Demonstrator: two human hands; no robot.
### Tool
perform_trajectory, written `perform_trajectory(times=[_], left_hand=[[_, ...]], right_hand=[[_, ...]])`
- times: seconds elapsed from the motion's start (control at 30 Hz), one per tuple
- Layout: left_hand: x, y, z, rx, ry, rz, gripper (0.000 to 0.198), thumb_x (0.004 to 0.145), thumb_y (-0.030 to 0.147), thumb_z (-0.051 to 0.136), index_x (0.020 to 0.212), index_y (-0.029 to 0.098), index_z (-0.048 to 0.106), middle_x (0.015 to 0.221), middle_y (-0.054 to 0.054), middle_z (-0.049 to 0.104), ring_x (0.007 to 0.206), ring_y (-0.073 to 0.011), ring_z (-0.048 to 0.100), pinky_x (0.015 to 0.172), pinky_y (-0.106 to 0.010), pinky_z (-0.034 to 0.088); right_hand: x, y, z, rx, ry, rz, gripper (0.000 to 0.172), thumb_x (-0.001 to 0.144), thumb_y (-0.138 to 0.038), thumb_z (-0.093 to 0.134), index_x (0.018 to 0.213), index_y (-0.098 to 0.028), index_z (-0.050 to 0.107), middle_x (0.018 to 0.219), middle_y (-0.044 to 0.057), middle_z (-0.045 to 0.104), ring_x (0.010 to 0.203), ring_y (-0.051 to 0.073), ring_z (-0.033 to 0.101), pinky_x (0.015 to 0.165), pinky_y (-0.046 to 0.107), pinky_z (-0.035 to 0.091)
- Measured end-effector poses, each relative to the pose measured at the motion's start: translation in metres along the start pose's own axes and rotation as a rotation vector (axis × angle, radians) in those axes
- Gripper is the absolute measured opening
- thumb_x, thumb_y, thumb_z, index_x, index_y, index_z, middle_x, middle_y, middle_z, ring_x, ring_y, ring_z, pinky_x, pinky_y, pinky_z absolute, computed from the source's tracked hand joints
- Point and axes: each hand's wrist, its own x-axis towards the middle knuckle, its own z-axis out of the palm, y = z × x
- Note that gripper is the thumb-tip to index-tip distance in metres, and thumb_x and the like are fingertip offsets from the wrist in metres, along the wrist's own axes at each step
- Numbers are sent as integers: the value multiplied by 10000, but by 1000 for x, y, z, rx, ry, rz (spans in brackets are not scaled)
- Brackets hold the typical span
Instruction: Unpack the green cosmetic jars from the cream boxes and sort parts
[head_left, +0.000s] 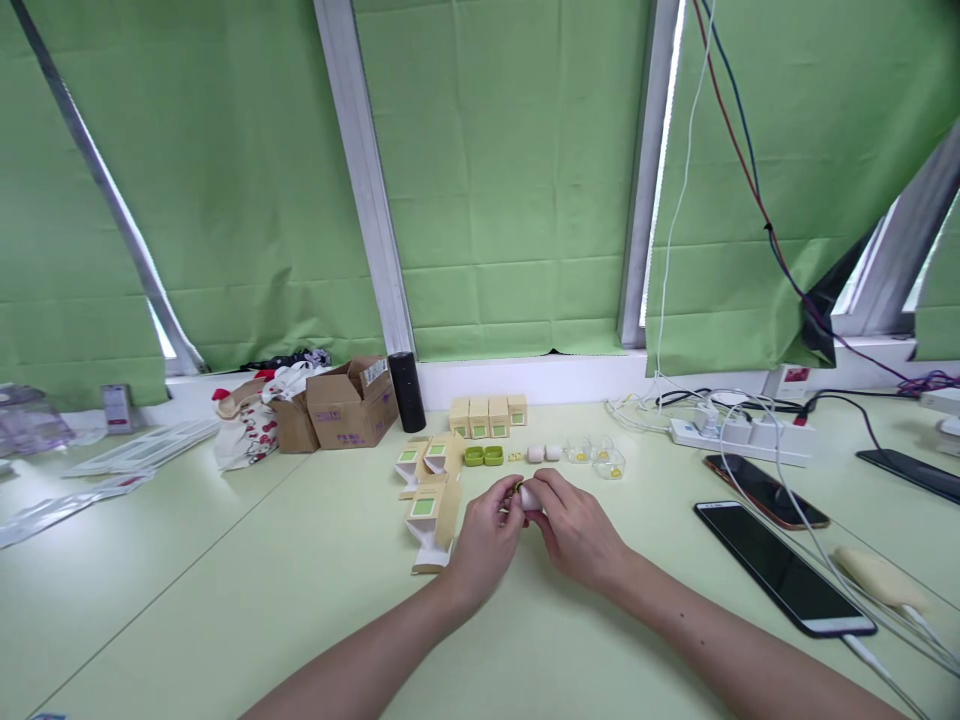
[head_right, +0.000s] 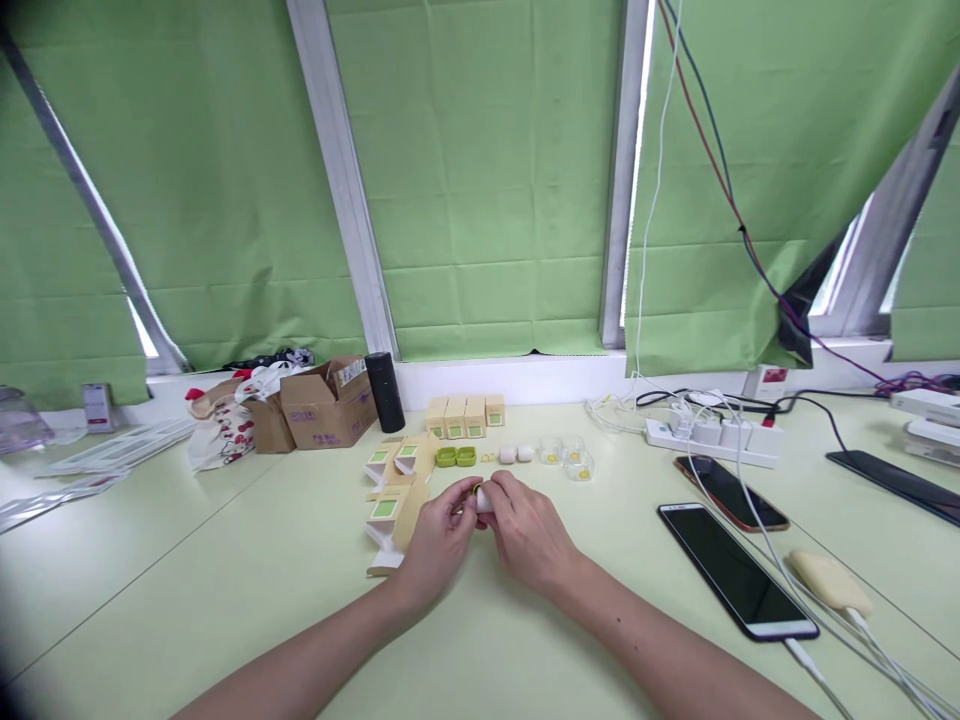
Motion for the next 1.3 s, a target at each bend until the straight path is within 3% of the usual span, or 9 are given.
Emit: perform_trajectory(times=[0.37, 0.6, 0.73, 0.83, 0.93, 1.13, 1.3], left_hand=[[0, 9, -1, 100, 2, -25, 264, 976, 288, 465, 1126, 203, 666, 852, -31, 724, 733, -168, 672, 683, -281, 537], [2, 10, -1, 85, 4, -38, 271, 983, 311, 464, 1121, 199, 669, 840, -26, 722, 722, -172, 673, 687, -295, 546], [4, 11, -7, 139, -7, 4, 299, 984, 378, 516, 1153, 197, 684, 990, -73, 740, 870, -209, 694, 832, -363, 565], [3, 11, -14, 211, -28, 106, 292, 951, 376, 593, 1165, 215, 707, 1181, -114, 702, 1142, -267, 637, 1027, -440, 502], [2, 9, -17, 166, -78, 133, 367, 902, 350, 669, 1249, 230, 681, 1274, -125, 658, 1250, -290, 580, 1101, -473, 448], [4, 10, -11, -32, -54, -8, 453, 860, 406, 742, 1256, 199, 665, 1286, -136, 679, 1197, -289, 620, 1052, -441, 476], [6, 16, -7, -149, -66, -45, 470, 845, 439, 768, 1212, 165, 661, 1160, -139, 732, 1012, -267, 714, 1007, -443, 514]], right_hand=[[4, -6, -2, -47, -35, 51, 301, 936, -66, 418, 1202, -180, 501, 1109, 128, 616, 769, 204, 622, 557, 291, 450], [5, -6, -2, 9, -43, 82, 299, 936, -75, 434, 1207, -186, 494, 1152, 144, 598, 809, 227, 644, 574, 313, 494], [-1, 2, 2, 197, -21, 126, 253, 995, -150, 439, 1235, -209, 496, 1182, 138, 587, 890, 234, 653, 656, 347, 560], [-4, 8, 3, 357, -7, 212, 217, 992, -199, 495, 1203, -231, 533, 1154, 111, 608, 931, 233, 650, 757, 386, 584], [-3, 11, 3, 540, 44, 321, 166, 975, -295, 567, 1127, -238, 600, 1111, 90, 650, 988, 246, 645, 829, 417, 581], [3, 8, 9, 1090, 49, 604, 335, 903, -489, 686, 1098, -219, 654, 1018, 72, 733, 923, 232, 698, 852, 399, 576], [4, 6, 13, 1248, 80, 667, 404, 846, -549, 749, 1051, -210, 669, 958, 68, 752, 848, 227, 704, 812, 392, 576]])
